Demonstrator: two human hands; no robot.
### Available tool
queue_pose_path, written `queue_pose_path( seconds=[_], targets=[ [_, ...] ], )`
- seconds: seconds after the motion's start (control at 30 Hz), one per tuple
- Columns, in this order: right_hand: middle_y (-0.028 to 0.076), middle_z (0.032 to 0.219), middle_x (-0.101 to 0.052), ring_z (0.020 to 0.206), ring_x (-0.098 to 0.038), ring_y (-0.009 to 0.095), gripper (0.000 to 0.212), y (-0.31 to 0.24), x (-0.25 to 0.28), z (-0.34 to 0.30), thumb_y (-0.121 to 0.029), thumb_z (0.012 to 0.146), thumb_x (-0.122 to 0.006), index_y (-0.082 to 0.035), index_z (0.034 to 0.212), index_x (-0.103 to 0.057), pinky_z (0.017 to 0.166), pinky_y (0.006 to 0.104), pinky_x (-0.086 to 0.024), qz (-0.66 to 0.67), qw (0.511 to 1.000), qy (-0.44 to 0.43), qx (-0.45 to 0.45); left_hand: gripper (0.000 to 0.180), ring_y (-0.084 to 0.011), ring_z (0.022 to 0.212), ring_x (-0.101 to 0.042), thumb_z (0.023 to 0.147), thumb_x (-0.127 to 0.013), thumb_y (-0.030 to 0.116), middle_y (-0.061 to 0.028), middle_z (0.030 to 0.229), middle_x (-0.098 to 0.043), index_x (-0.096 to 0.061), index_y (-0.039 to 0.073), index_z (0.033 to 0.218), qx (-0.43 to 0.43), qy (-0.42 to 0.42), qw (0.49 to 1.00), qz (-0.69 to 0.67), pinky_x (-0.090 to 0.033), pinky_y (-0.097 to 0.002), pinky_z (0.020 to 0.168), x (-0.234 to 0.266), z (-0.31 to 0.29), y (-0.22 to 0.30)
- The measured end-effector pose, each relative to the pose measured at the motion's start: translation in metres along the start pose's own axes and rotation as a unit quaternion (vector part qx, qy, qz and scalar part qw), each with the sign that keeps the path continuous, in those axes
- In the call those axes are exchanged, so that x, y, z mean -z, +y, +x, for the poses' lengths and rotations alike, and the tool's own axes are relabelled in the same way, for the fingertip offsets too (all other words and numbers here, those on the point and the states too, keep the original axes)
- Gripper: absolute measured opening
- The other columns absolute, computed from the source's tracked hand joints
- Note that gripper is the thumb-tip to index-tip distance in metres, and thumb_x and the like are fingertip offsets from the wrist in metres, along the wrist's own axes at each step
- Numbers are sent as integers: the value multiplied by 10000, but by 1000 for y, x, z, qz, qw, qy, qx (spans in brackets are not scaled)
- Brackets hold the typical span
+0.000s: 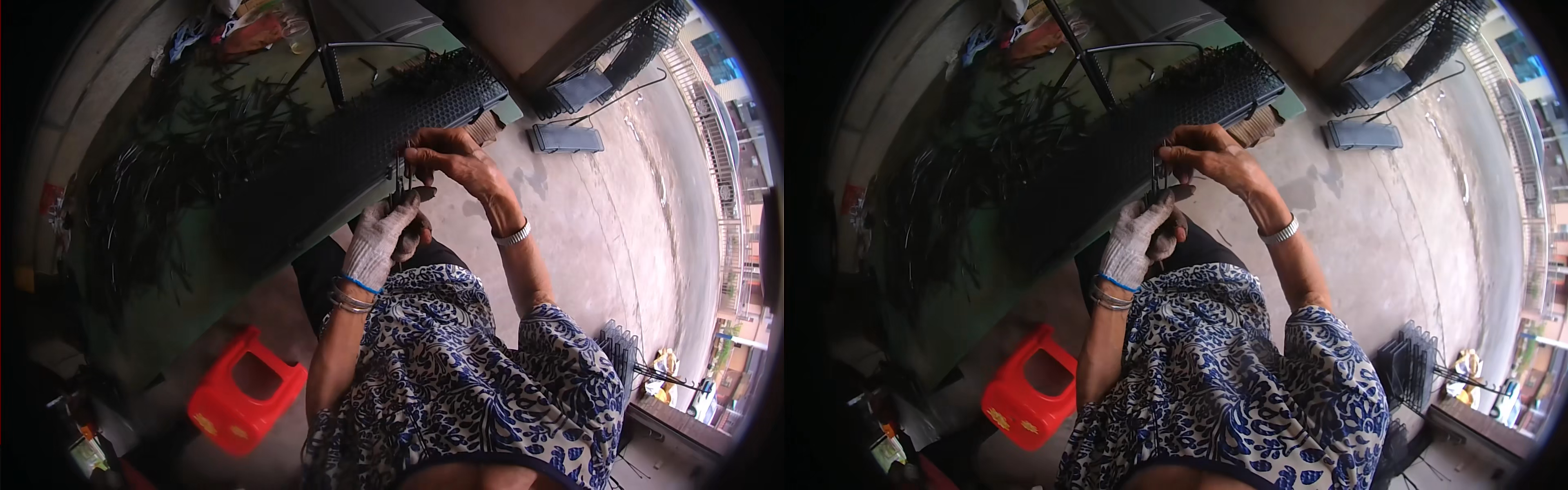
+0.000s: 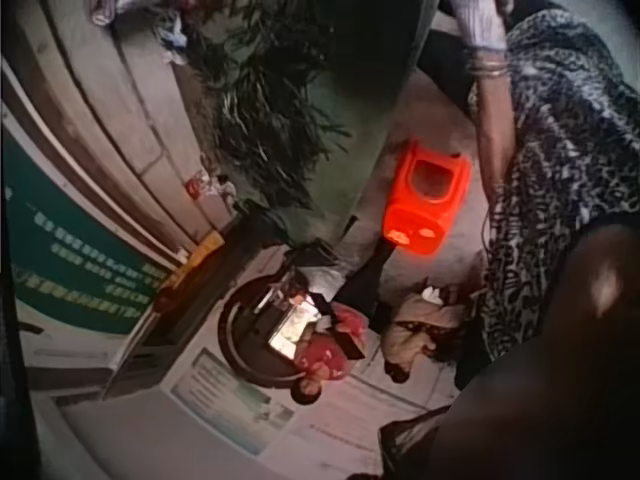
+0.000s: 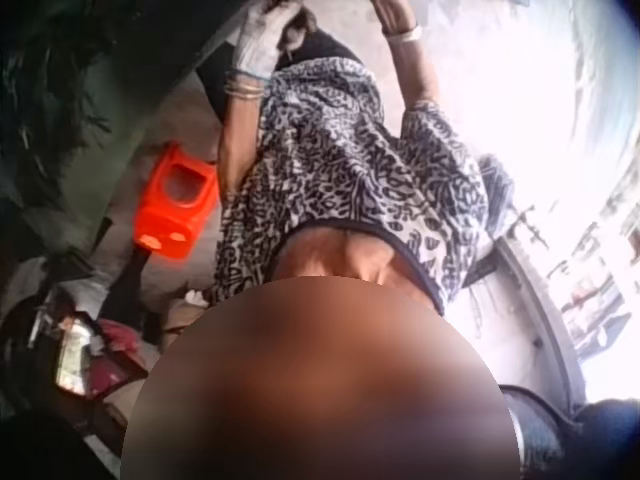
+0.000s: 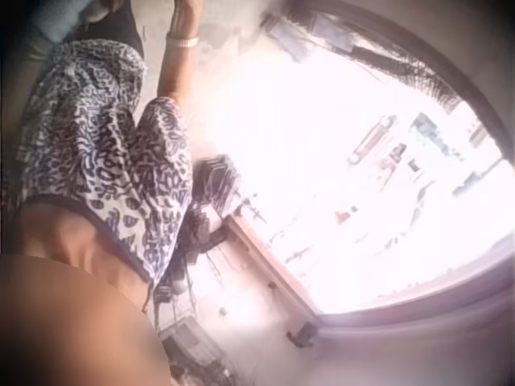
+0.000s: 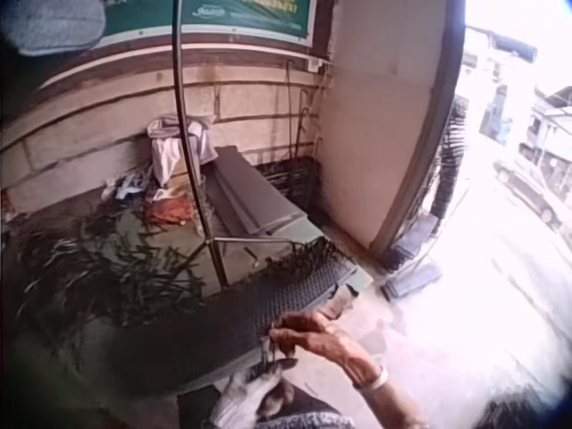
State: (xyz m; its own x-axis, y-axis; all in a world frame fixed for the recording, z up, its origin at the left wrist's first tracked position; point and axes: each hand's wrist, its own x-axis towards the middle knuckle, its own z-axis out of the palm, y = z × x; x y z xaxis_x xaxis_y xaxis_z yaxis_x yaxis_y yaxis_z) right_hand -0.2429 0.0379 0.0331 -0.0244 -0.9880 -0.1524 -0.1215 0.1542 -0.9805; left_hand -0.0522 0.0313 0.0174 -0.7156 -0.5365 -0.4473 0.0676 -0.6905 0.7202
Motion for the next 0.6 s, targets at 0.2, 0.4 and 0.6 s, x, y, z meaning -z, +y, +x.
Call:
queue_pose_path(
  seconds=[0.2, 0.4, 0.6],
  targets=[
    [28, 756, -621, 674, -610, 97, 246, 5, 10, 4, -249, 894, -662, -7, 935, -644, 627, 241, -488, 19, 999, -48, -9, 308, -13, 386, -324, 968, -537, 308, -12, 647, -598, -657, 55, 1097, 14, -92, 996, -17, -227, -179, 367, 8, 12, 1],
    [56, 767, -629, 679, -638, 140, 230, 9, 12, 10, -205, 898, -649, 13, 968, -620, 635, 252, -506, 52, 997, -53, -11, 340, -5, 399, -305, 974, -525, 303, -37, 683, -604, -614, 22, 1144, 28, -123, 988, -85, -202, -170, 371, 14, 19, -4],
    [103, 813, -662, 740, -677, 183, 233, 11, 21, 16, -157, 892, -626, 47, 1002, -608, 688, 274, -550, 22, 998, -27, -43, 321, -12, 392, -320, 965, -550, 289, -103, 803, -644, -600, 10, 1115, -14, -97, 984, -146, -221, -178, 349, 20, 32, -15]
  ],
)
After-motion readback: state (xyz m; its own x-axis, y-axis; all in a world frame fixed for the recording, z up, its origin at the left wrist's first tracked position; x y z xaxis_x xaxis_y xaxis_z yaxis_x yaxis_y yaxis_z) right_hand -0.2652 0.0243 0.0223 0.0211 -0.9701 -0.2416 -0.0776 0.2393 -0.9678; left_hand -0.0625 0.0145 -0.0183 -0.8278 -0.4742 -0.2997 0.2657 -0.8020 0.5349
